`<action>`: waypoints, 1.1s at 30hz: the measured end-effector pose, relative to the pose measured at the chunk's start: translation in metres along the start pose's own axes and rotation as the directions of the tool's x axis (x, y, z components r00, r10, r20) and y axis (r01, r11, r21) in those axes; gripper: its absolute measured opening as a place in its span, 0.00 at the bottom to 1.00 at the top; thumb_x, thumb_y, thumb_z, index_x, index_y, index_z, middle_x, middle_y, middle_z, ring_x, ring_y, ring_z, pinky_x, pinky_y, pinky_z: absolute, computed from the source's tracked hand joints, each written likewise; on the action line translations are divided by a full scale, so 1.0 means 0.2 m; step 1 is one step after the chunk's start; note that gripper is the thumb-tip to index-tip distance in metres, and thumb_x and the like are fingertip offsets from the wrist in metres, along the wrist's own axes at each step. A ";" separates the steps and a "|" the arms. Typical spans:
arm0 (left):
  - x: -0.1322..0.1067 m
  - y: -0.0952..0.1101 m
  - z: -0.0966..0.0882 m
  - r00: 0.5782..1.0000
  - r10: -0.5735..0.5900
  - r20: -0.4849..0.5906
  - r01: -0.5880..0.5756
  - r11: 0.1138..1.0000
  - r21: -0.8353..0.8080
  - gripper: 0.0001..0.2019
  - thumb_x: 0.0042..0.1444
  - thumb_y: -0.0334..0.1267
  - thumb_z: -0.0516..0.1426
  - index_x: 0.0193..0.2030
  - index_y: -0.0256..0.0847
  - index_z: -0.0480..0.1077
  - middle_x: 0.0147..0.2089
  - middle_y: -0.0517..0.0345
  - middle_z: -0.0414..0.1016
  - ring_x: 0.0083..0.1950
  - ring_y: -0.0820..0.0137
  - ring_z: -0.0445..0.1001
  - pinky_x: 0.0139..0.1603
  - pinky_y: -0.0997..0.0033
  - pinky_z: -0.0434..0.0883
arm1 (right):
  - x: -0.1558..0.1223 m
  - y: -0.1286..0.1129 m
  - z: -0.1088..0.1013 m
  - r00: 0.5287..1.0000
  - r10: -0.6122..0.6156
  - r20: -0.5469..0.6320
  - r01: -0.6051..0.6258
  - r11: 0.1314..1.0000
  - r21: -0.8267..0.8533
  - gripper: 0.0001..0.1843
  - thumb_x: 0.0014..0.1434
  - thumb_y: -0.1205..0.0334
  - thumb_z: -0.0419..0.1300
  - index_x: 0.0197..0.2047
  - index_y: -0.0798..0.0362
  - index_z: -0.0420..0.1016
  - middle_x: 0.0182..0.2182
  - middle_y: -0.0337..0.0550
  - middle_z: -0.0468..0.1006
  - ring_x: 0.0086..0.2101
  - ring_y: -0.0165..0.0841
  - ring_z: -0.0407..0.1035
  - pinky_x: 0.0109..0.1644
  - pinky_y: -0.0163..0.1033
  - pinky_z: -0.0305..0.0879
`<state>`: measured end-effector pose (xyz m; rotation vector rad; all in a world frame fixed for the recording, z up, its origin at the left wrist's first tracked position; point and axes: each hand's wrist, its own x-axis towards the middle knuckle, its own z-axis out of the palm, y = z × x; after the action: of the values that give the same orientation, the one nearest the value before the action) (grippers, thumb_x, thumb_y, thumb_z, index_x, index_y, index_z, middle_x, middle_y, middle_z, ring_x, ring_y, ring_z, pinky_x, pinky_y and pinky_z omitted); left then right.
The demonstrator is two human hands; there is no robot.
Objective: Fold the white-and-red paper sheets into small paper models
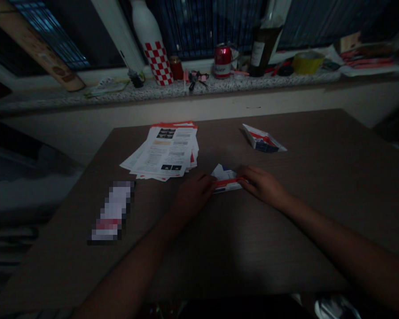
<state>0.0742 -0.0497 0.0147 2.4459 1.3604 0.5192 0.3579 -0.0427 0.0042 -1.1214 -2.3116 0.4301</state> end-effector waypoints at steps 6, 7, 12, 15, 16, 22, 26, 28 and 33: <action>0.01 -0.02 0.02 0.997 0.054 -0.063 -0.053 0.998 0.014 0.09 0.71 0.36 0.60 0.56 0.43 0.78 0.54 0.50 0.77 0.55 0.59 0.77 0.55 0.57 0.76 | 0.01 0.01 0.02 0.999 -0.033 -0.013 0.033 0.999 -0.033 0.08 0.74 0.62 0.58 0.48 0.50 0.78 0.46 0.51 0.80 0.47 0.45 0.76 0.52 0.49 0.73; 0.02 -0.02 0.02 0.995 0.067 -0.072 -0.066 0.998 0.021 0.09 0.71 0.35 0.60 0.55 0.43 0.78 0.54 0.50 0.77 0.56 0.58 0.76 0.57 0.55 0.76 | 0.01 0.01 0.02 0.999 -0.030 -0.012 0.029 0.999 -0.039 0.08 0.74 0.63 0.58 0.48 0.50 0.79 0.47 0.52 0.80 0.47 0.45 0.76 0.52 0.50 0.73; 0.02 -0.02 0.02 0.989 0.137 -0.052 -0.136 0.991 0.013 0.12 0.74 0.34 0.56 0.56 0.45 0.79 0.61 0.51 0.78 0.60 0.59 0.77 0.62 0.52 0.75 | 0.01 0.01 0.02 0.999 -0.039 -0.011 0.038 0.998 -0.045 0.09 0.74 0.62 0.58 0.49 0.51 0.80 0.48 0.53 0.80 0.49 0.46 0.76 0.53 0.52 0.74; 0.01 -0.02 0.01 0.985 0.169 -0.025 -0.167 0.985 0.052 0.12 0.74 0.35 0.57 0.56 0.45 0.80 0.60 0.50 0.79 0.59 0.58 0.77 0.61 0.51 0.75 | 0.01 0.02 0.03 0.998 -0.054 -0.021 0.052 0.995 -0.090 0.09 0.74 0.62 0.58 0.49 0.49 0.81 0.48 0.52 0.80 0.49 0.47 0.75 0.53 0.53 0.74; 0.01 -0.02 0.01 0.983 0.181 -0.012 -0.180 0.982 0.059 0.12 0.74 0.36 0.57 0.56 0.45 0.81 0.60 0.50 0.79 0.59 0.57 0.77 0.60 0.51 0.75 | 0.01 0.03 0.03 0.998 -0.064 -0.023 0.061 0.992 -0.112 0.09 0.74 0.61 0.58 0.49 0.49 0.81 0.49 0.52 0.81 0.49 0.47 0.75 0.54 0.54 0.74; -0.04 0.02 -0.04 0.966 0.250 0.068 -0.250 0.968 0.003 0.13 0.73 0.44 0.59 0.59 0.49 0.81 0.63 0.49 0.76 0.62 0.55 0.76 0.62 0.48 0.74 | 0.00 0.08 0.02 0.995 -0.087 -0.046 0.077 0.981 -0.179 0.11 0.75 0.60 0.58 0.55 0.49 0.79 0.54 0.53 0.80 0.53 0.49 0.75 0.57 0.58 0.73; -0.05 0.04 -0.06 0.917 0.362 0.167 -0.352 0.932 -0.088 0.14 0.73 0.46 0.59 0.60 0.49 0.79 0.74 0.52 0.69 0.74 0.54 0.67 0.74 0.44 0.65 | 0.00 0.08 0.01 0.994 -0.083 -0.068 0.069 0.980 -0.188 0.12 0.74 0.58 0.60 0.56 0.49 0.79 0.55 0.54 0.80 0.55 0.50 0.74 0.58 0.59 0.73; -0.05 0.05 -0.06 0.897 0.390 0.207 -0.371 0.920 -0.127 0.17 0.74 0.46 0.58 0.64 0.48 0.75 0.75 0.51 0.68 0.76 0.55 0.65 0.77 0.44 0.61 | 0.00 0.09 0.01 0.994 -0.078 -0.083 0.061 0.980 -0.190 0.12 0.74 0.58 0.60 0.57 0.49 0.79 0.56 0.54 0.79 0.56 0.50 0.74 0.59 0.59 0.73; -0.05 0.06 -0.04 0.899 0.379 0.220 -0.356 0.925 -0.136 0.26 0.71 0.48 0.61 0.72 0.47 0.67 0.73 0.49 0.71 0.74 0.55 0.68 0.77 0.46 0.62 | 0.00 0.10 0.02 0.992 -0.067 -0.111 0.046 0.981 -0.186 0.15 0.73 0.57 0.61 0.60 0.47 0.77 0.60 0.54 0.76 0.59 0.51 0.72 0.62 0.61 0.72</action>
<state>0.0750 -0.0635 0.0261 2.5961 0.7619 0.3381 0.3682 -0.0309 -0.0095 -1.1311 -2.3092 0.1281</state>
